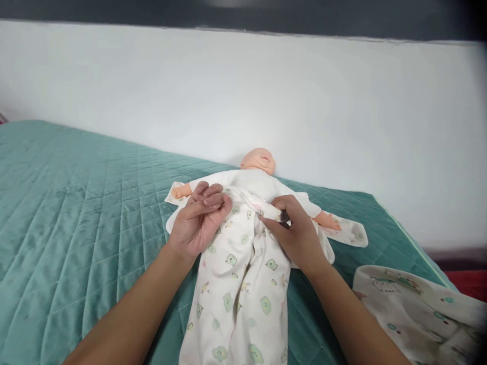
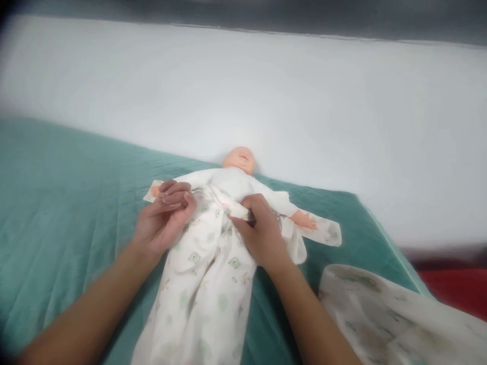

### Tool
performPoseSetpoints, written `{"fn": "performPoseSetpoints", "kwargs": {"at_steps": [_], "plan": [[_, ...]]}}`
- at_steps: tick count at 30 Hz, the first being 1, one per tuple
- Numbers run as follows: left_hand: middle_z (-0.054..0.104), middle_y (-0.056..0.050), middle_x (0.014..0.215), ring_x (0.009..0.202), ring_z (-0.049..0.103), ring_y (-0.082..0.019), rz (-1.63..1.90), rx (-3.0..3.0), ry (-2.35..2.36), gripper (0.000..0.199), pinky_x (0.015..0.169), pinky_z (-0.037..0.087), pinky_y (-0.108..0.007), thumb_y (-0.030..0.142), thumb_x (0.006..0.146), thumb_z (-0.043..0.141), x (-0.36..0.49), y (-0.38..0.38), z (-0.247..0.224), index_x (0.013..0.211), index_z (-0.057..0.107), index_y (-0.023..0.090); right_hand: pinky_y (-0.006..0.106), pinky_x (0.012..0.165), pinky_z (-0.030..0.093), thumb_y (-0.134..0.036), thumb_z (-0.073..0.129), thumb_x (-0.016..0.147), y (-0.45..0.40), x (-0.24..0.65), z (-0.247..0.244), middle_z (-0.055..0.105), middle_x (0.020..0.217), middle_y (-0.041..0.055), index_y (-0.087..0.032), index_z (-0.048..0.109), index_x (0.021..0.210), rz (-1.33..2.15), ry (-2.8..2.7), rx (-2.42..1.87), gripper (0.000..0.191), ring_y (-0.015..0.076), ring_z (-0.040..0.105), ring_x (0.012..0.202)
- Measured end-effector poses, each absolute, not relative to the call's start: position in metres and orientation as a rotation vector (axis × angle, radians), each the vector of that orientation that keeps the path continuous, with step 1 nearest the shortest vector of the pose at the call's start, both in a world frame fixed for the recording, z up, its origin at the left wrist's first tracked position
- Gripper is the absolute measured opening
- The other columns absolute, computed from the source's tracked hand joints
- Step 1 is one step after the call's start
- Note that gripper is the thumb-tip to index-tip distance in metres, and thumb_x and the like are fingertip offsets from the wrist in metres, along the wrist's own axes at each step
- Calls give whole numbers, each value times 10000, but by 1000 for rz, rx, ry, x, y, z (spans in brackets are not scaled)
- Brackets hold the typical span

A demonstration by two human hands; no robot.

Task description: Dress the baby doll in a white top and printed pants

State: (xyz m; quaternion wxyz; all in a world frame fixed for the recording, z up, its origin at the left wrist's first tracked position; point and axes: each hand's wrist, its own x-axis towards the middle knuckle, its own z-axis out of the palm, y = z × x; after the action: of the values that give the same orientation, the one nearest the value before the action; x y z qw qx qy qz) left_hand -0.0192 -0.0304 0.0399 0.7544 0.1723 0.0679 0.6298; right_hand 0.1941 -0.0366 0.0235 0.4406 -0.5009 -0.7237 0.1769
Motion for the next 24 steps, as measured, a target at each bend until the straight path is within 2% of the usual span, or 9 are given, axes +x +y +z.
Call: {"fn": "performPoseSetpoints", "kwargs": {"at_steps": [9, 13, 16, 18, 20, 22, 24], "plan": [[487, 43, 856, 746, 557, -29, 1354, 473, 204, 362, 935, 525, -227, -58, 672, 610, -21, -26, 35, 868, 482, 218, 307, 645, 421, -255, 676, 868, -36, 194, 24, 549, 958, 11, -243, 494, 862, 430, -1805, -1236, 182, 160, 487, 765], [481, 47, 828, 725, 540, -38, 1347, 566, 301, 333, 921, 521, -246, -2, 675, 697, -19, -23, 32, 810, 474, 204, 319, 630, 398, -266, 684, 860, -37, 195, 27, 542, 912, 7, -233, 454, 778, 412, -1859, -1264, 246, 157, 481, 731], [483, 47, 791, 728, 537, -64, 1469, 844, 508, 311, 874, 516, -261, 63, 692, 754, -13, -22, 26, 754, 480, 194, 329, 646, 389, -267, 687, 856, -37, 196, 28, 540, 880, 7, -227, 435, 742, 337, -1918, -1274, 279, 167, 490, 746], [550, 16, 856, 844, 578, -120, 1585, 1227, 732, 208, 924, 499, -313, 136, 753, 736, -12, -20, 21, 764, 539, 201, 335, 666, 392, -291, 690, 855, -37, 197, 26, 541, 863, 11, -227, 434, 734, 270, -1944, -1255, 290, 179, 505, 771], [618, -33, 1051, 1071, 577, -189, 1555, 1672, 904, 53, 1053, 433, -384, 206, 847, 655, -13, -18, 16, 893, 636, 225, 345, 684, 393, -329, 688, 857, -38, 198, 24, 544, 824, 12, -230, 432, 725, 191, -1965, -1253, 304, 192, 510, 771], [588, -62, 1269, 1260, 499, -225, 1385, 1994, 972, 221, 1150, 342, -425, 266, 920, 565, -16, -14, 14, 1125, 649, 251, 356, 698, 390, -357, 673, 859, -39, 199, 21, 545, 769, 10, -235, 430, 715, 102, -1987, -1275, 307, 204, 507, 756], [527, -73, 1378, 1341, 435, -231, 1246, 2148, 1008, 351, 1182, 301, -428, 332, 947, 533, -19, -9, 13, 1289, 579, 264, 361, 705, 386, -368, 653, 862, -40, 200, 18, 546, 727, 9, -240, 435, 708, 19, -2009, -1297, 295, 215, 505, 748]]}}
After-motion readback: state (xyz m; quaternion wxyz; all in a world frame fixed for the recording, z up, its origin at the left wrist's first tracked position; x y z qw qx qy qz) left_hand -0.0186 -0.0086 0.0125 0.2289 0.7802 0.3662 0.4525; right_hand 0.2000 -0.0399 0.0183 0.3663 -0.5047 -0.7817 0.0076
